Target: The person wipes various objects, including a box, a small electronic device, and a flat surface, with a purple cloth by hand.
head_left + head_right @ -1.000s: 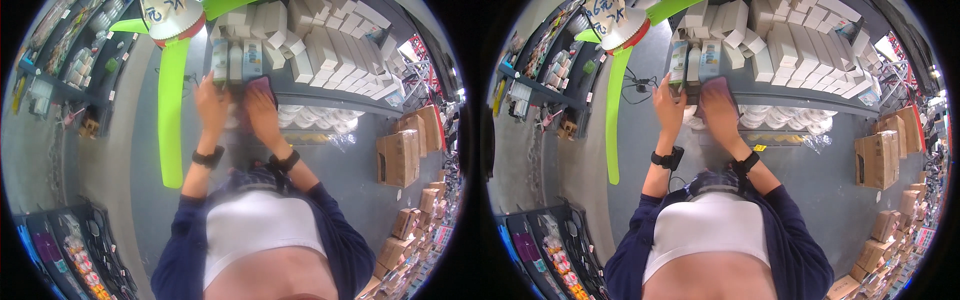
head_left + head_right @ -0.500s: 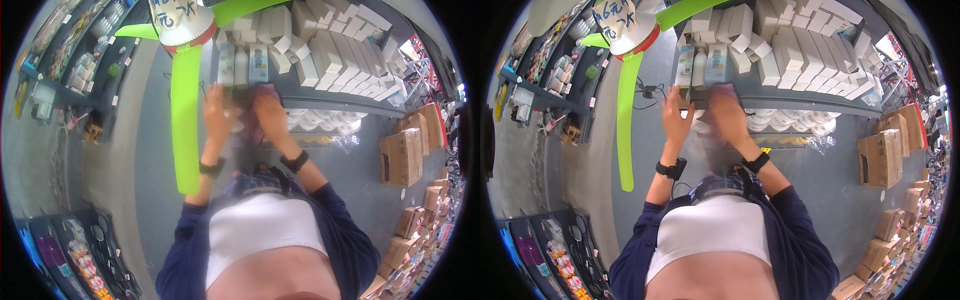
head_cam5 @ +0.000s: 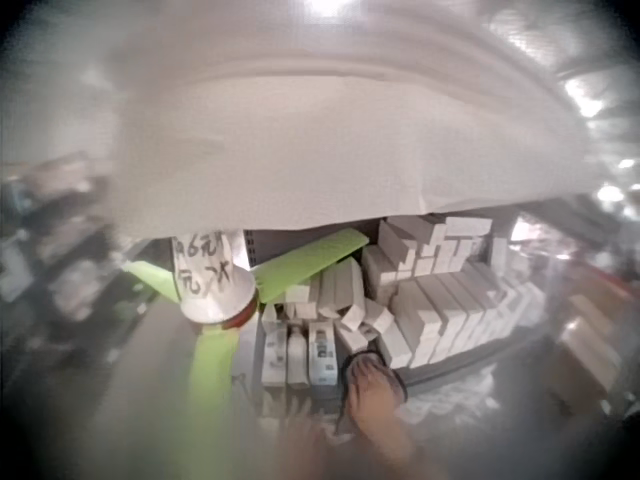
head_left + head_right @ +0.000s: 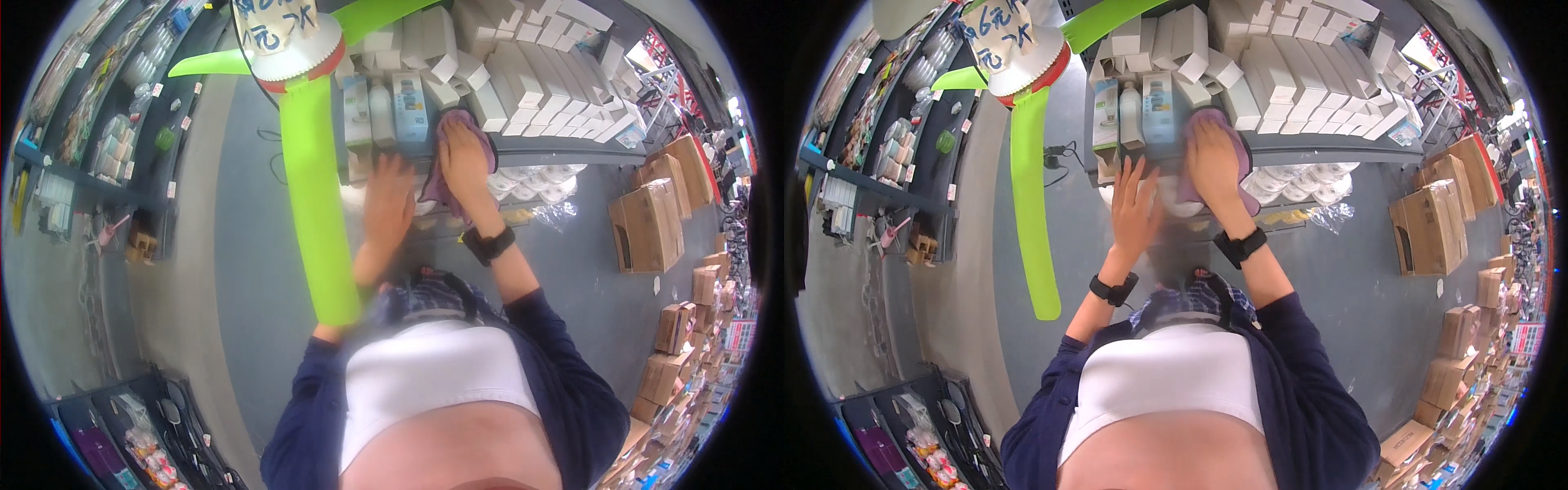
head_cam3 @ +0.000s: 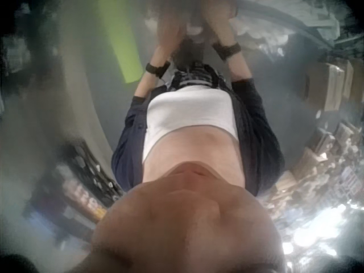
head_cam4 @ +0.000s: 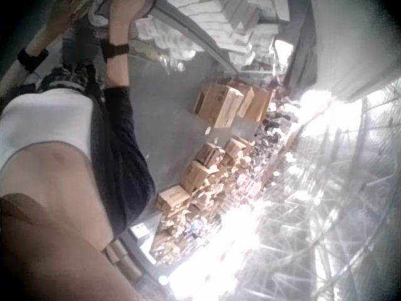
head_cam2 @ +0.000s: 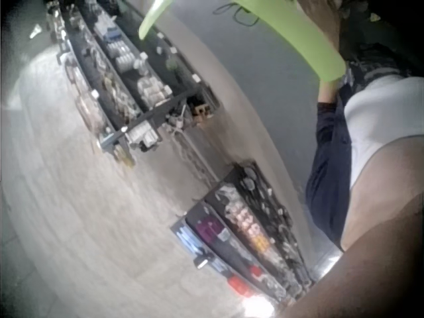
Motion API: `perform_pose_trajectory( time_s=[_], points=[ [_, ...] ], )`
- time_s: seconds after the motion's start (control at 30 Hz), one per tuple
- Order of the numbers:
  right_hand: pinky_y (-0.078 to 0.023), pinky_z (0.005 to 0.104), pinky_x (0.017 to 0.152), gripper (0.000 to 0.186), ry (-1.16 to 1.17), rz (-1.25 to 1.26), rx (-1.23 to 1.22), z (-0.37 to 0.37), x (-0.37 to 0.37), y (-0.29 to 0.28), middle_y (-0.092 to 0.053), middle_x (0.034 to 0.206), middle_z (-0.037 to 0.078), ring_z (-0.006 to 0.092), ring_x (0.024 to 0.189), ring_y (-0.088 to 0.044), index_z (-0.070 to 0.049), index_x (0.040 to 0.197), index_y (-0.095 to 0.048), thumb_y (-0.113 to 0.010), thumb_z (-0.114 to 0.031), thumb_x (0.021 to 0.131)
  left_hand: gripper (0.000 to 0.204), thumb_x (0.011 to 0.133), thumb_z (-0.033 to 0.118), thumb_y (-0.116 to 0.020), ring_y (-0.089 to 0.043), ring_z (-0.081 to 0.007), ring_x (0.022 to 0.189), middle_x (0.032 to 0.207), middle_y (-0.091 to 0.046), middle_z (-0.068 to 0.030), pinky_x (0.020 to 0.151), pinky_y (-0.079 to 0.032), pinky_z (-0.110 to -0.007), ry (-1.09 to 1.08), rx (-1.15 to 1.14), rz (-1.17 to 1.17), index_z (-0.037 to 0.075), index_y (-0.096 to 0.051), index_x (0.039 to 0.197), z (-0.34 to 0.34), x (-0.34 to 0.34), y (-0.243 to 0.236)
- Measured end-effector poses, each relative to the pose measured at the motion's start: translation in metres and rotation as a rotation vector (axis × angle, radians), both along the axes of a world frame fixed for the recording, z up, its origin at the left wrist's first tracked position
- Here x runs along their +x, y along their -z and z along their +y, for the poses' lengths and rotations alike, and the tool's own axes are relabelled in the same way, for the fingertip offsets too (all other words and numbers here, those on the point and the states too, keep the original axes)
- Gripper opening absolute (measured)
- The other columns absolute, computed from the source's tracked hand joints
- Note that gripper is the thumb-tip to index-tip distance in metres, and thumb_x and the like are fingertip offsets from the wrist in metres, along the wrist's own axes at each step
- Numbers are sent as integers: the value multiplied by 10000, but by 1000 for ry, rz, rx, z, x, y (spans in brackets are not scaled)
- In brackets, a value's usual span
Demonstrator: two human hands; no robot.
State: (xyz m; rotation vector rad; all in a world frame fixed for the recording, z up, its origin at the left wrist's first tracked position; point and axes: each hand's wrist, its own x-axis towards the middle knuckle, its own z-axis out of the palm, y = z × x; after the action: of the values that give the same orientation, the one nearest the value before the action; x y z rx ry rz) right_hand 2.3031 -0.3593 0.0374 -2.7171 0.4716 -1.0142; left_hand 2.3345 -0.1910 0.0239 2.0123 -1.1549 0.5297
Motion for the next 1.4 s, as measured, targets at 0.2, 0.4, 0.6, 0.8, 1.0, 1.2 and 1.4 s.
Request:
perform_pose_trajectory(
  time_s=[0.2, 0.4, 0.6, 0.8, 1.0, 1.2, 1.4],
  points=[
    [-378, 388, 944, 303, -80, -35, 36, 16, -46, 5, -543, 1156, 159, 314, 1111, -481, 8, 1094, -552, -497, -73, 807, 442, 802, 138, -562, -544, -311, 1031, 1095, -574, -133, 850, -428, -433, 132, -7, 74, 64, -462, 1227, -1, -16, 20],
    [-385, 387, 936, 310, -172, 9, -6, 66, -35, 4, -555, 1128, 153, 315, 1116, -475, 3, 1092, -556, -505, -71, 795, 376, 835, 218, -522, -596, -333, 650, 721, -610, -189, 584, -444, -421, 43, 182, 719, -16, -485, 1128, -7, -8, 55],
    [-396, 382, 923, 397, -132, 34, 36, 66, -40, 6, -543, 1144, 146, 309, 1104, -484, -12, 1091, -555, -524, -97, 705, 331, 857, 205, -489, -590, -313, 615, 712, -603, -184, 578, -449, -372, 161, 213, 927, -26, -488, 1094, 8, -1, 27],
    [-389, 345, 932, 402, -75, 6, -60, 86, -24, 15, -534, 1153, 87, 255, 1132, -460, -22, 1111, -543, -536, -104, 718, 219, 873, 86, -455, -623, -189, 669, 768, -645, -137, 613, -461, -293, 132, -97, 909, -25, -496, 1057, 43, -5, 13],
    [-383, 340, 943, 367, -162, -31, -11, 96, -17, 9, -523, 1167, 89, 256, 1133, -459, -11, 1093, -558, -518, -102, 739, 242, 843, 43, -514, -615, -247, 744, 818, -645, -146, 688, -461, -325, -33, -93, 378, 15, -547, 1080, 61, 10, 52],
    [-410, 348, 898, 356, -68, 122, 163, 65, -42, 12, -523, 1165, 113, 272, 1078, -495, -7, 1130, -528, -497, -110, 791, 325, 815, 91, -558, -555, -312, 728, 809, -615, -150, 700, -435, -388, 13, 143, 46, 113, -582, 1138, 43, -2, 39],
    [-448, 354, 814, 373, -21, 25, 54, 26, -60, 12, -540, 1135, 115, 276, 1007, -532, -26, 1162, -505, -505, -112, 799, 544, 800, 133, -552, -563, -310, 799, 824, -609, -122, 828, -403, -401, 2, 416, -7, 143, -403, 1323, -7, -3, 12]
  ],
)
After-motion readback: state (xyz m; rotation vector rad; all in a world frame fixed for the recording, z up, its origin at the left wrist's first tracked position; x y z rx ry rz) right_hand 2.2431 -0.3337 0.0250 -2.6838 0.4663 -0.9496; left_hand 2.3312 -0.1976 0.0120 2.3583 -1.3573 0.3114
